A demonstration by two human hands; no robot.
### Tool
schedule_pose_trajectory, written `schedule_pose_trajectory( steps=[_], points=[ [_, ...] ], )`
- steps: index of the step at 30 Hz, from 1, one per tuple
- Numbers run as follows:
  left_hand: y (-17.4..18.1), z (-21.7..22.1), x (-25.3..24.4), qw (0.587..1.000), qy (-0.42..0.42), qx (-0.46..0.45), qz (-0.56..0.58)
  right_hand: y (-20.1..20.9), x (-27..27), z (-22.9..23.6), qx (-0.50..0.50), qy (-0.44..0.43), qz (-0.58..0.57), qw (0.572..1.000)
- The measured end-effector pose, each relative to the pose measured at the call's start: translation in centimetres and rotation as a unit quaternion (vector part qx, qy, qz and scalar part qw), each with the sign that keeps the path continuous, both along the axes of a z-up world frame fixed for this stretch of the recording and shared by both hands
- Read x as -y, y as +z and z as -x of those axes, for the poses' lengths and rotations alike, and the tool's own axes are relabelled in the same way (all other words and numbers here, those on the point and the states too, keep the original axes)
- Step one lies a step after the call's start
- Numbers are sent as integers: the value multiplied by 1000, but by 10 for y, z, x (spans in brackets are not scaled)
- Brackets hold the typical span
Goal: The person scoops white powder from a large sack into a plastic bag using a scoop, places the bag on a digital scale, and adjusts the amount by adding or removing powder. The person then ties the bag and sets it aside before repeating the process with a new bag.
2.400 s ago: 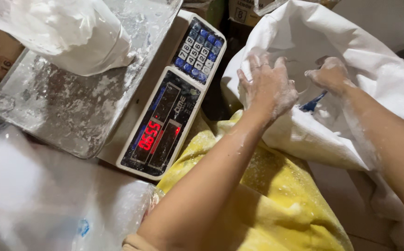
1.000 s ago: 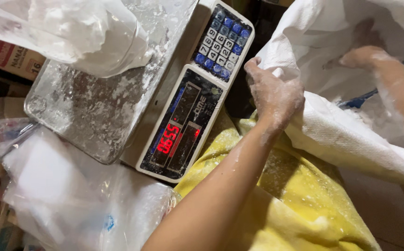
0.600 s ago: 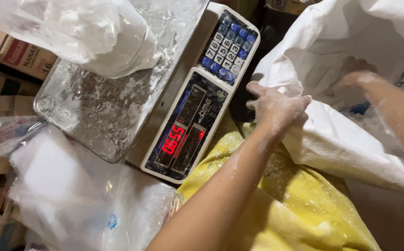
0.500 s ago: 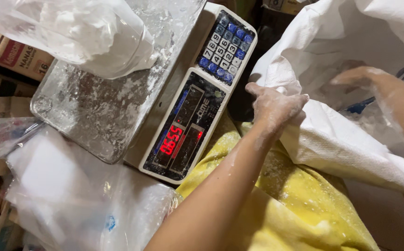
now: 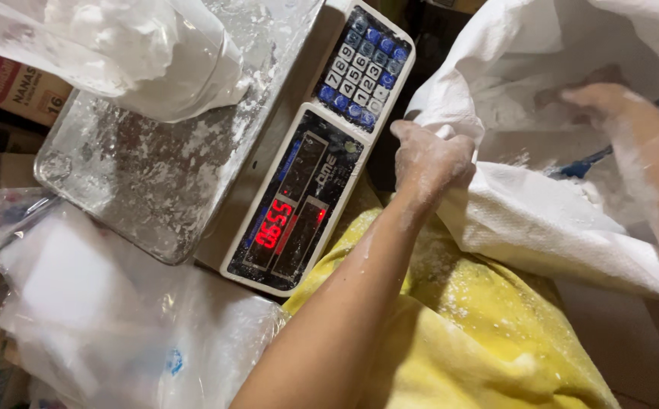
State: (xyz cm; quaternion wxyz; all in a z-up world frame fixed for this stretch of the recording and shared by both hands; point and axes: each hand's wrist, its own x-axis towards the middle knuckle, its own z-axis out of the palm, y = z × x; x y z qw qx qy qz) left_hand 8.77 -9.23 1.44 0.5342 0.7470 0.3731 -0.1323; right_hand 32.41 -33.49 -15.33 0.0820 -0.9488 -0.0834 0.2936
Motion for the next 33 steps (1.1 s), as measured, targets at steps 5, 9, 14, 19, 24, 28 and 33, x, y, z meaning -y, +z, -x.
schedule_pose_trajectory(
  steps=[5,9,14,19,24,28,33],
  points=[
    [13,1,-11,998,-2,29,-48,-30,-27,9,99,-4,11,995],
    [16,2,-15,998,-10,22,-55,-44,-50,26,27,10,-34,999],
    [9,0,-12,998,-16,44,-47,-38,-44,52,-162,5,-101,982],
    [1,-2,-16,997,-23,73,-31,-19,-13,50,-234,-79,-160,956],
    [14,7,-12,989,-44,106,-93,3,8,42,-215,-224,-237,920],
    [38,10,-10,986,-56,114,-104,30,16,50,-176,-258,-261,913],
    [58,16,-4,968,-16,229,-101,71,13,71,-134,-295,-270,907]
  ],
)
